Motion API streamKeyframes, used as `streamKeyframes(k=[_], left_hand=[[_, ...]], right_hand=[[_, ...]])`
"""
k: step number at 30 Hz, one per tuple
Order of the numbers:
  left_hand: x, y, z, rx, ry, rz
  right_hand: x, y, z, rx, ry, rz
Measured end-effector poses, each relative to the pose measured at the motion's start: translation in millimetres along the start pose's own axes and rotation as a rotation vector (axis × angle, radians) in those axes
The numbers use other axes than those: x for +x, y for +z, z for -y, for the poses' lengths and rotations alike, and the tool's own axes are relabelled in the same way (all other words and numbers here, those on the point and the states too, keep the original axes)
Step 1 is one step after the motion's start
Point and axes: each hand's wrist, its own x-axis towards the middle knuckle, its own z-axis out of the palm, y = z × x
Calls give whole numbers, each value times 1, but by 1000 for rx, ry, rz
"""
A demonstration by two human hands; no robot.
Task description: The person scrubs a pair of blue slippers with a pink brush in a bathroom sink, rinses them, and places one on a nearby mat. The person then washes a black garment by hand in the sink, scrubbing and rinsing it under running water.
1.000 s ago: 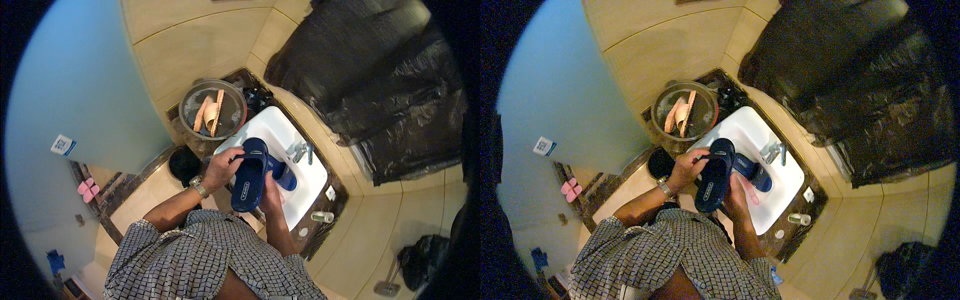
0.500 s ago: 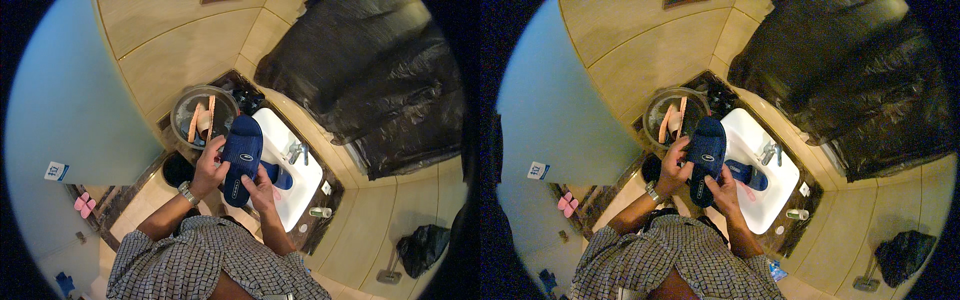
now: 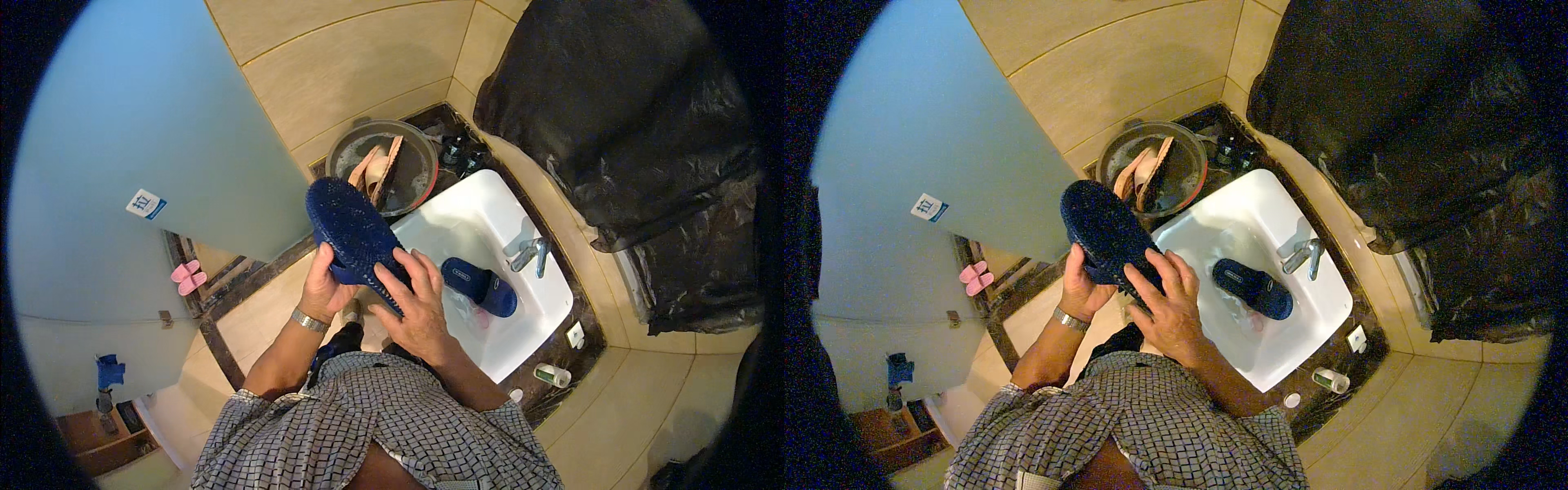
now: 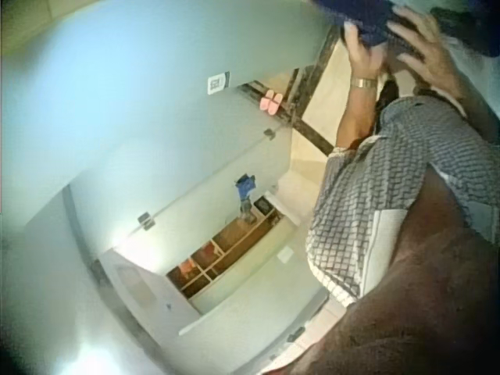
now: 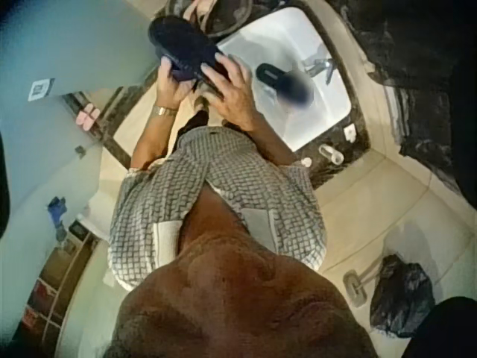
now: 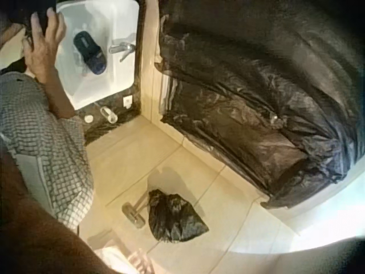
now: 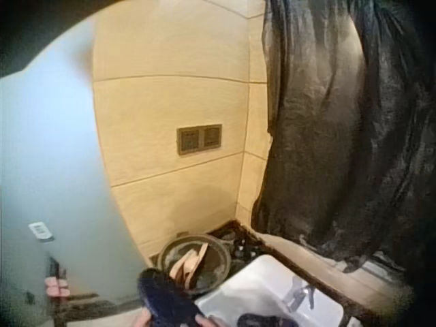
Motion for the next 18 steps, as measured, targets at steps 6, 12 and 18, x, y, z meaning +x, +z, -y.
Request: streamKeyframes(k=[6, 12, 18], left_hand=[[-11, 24, 15, 41, 89, 177], [-20, 40, 26, 22, 144, 200], [-48, -14, 10, -135, 208, 145]], right_hand=[[-24, -39, -15, 220, 99, 54], [-35, -41, -22, 324, 70, 94], [-25, -20, -9, 339, -4, 90]])
